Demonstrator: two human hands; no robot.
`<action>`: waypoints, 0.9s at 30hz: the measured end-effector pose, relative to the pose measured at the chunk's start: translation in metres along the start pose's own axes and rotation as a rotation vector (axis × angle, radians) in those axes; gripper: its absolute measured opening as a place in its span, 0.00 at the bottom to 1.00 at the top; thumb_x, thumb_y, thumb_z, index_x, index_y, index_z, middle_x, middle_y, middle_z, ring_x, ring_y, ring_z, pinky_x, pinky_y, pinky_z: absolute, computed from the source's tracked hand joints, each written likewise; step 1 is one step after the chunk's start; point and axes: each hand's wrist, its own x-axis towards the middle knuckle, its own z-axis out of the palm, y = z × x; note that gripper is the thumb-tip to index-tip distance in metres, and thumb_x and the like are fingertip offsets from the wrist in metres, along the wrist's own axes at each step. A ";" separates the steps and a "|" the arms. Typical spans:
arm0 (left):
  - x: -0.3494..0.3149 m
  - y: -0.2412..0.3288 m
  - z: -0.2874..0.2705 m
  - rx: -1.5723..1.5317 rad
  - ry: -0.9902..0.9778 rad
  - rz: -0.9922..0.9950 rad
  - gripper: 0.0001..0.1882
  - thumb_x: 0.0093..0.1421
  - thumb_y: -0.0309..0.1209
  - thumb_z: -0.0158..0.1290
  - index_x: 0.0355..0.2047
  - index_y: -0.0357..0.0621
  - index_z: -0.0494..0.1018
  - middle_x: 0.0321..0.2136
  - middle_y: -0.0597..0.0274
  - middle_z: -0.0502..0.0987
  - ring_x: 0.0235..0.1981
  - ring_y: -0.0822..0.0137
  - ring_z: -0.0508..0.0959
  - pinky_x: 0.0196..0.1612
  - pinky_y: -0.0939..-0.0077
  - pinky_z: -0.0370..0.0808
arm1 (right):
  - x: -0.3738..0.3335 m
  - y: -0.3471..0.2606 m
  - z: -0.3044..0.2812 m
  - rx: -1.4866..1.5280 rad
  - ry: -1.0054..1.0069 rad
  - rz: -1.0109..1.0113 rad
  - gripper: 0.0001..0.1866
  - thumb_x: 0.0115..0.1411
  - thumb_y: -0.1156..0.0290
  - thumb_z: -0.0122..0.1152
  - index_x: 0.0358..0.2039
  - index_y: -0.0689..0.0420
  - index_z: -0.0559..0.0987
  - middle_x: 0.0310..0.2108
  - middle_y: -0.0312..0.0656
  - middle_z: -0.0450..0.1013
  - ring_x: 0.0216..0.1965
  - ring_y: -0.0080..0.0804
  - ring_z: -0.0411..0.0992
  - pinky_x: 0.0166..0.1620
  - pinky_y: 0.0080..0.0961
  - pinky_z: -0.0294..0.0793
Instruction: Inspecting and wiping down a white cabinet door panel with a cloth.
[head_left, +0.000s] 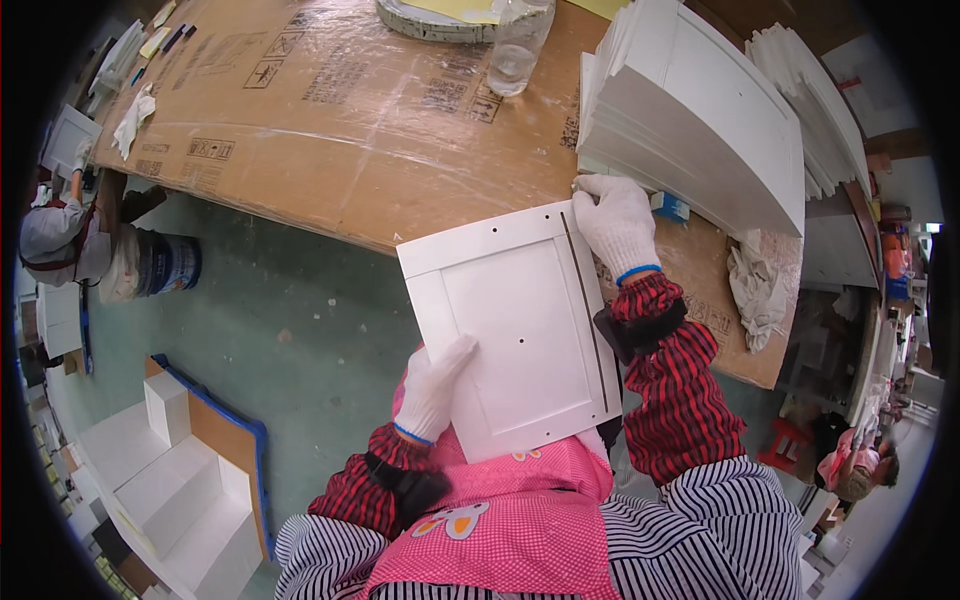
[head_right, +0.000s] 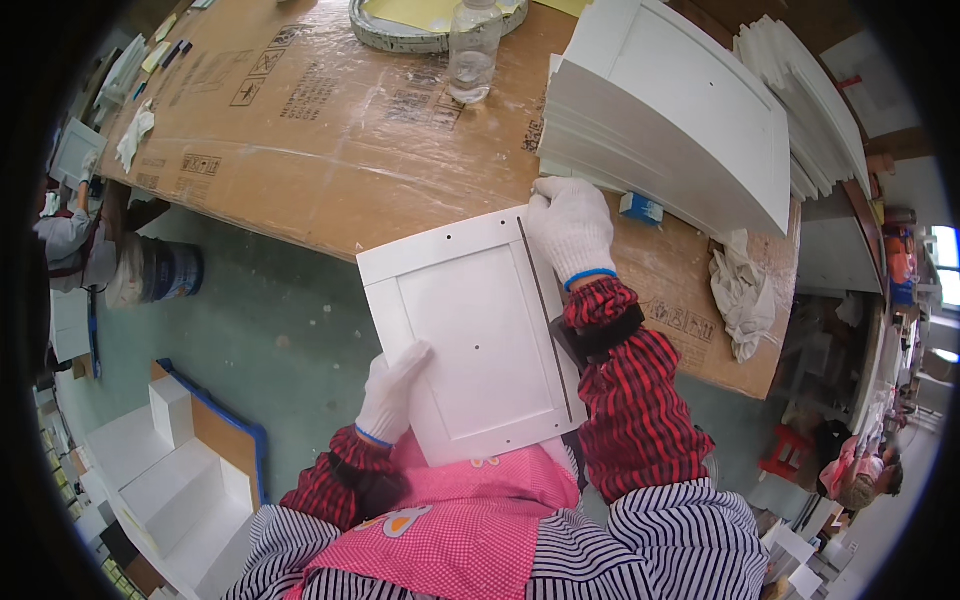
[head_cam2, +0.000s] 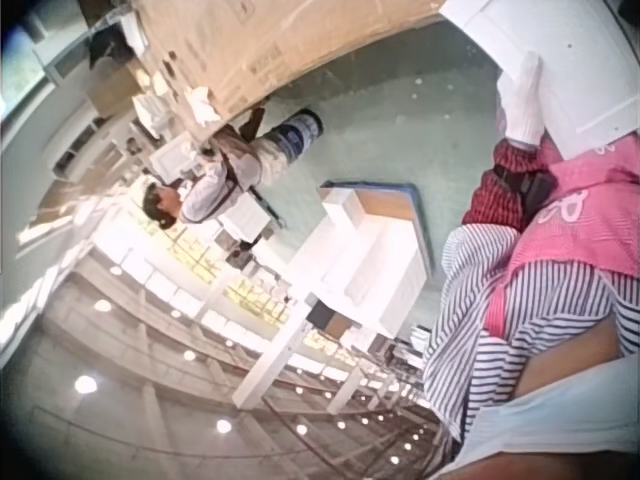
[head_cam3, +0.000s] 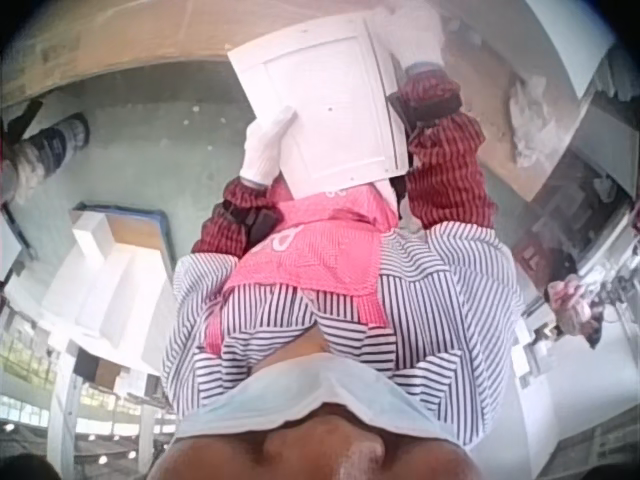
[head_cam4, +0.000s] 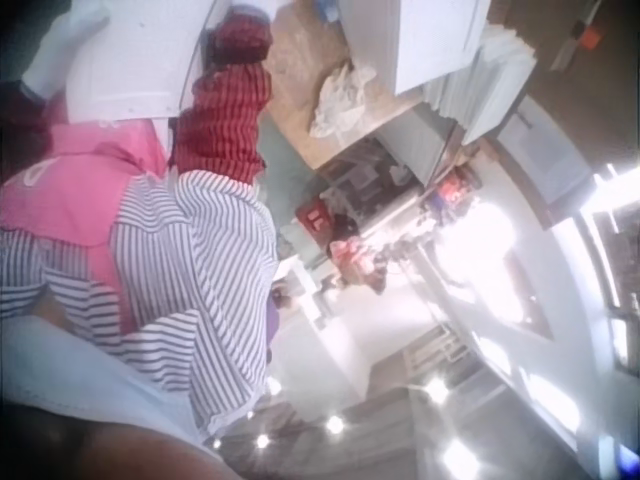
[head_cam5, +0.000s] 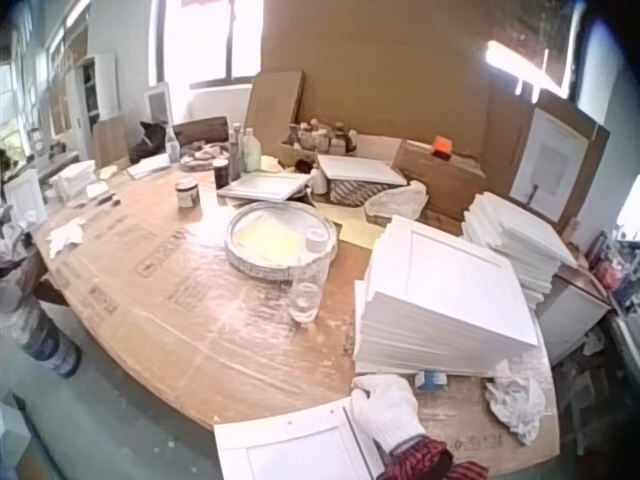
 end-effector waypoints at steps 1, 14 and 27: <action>0.002 -0.004 -0.002 0.003 0.007 0.001 0.18 0.67 0.37 0.60 0.46 0.31 0.79 0.36 0.64 0.81 0.35 0.75 0.78 0.39 0.77 0.76 | 0.000 -0.006 0.004 0.003 -0.001 -0.002 0.13 0.60 0.64 0.56 0.37 0.54 0.86 0.38 0.50 0.80 0.46 0.51 0.78 0.52 0.43 0.76; 0.001 0.007 -0.001 0.144 0.008 -0.027 0.22 0.66 0.38 0.60 0.50 0.29 0.77 0.41 0.58 0.82 0.38 0.70 0.80 0.43 0.73 0.78 | 0.008 0.036 -0.010 0.071 0.075 -0.281 0.14 0.64 0.66 0.57 0.45 0.51 0.86 0.44 0.46 0.82 0.48 0.47 0.79 0.51 0.37 0.78; 0.004 0.000 0.002 0.192 0.040 0.011 0.19 0.70 0.39 0.56 0.48 0.32 0.77 0.39 0.63 0.80 0.38 0.73 0.78 0.44 0.76 0.76 | -0.014 0.049 -0.011 -0.346 -0.076 -0.820 0.11 0.66 0.69 0.56 0.46 0.46 0.82 0.40 0.34 0.78 0.43 0.36 0.78 0.42 0.34 0.80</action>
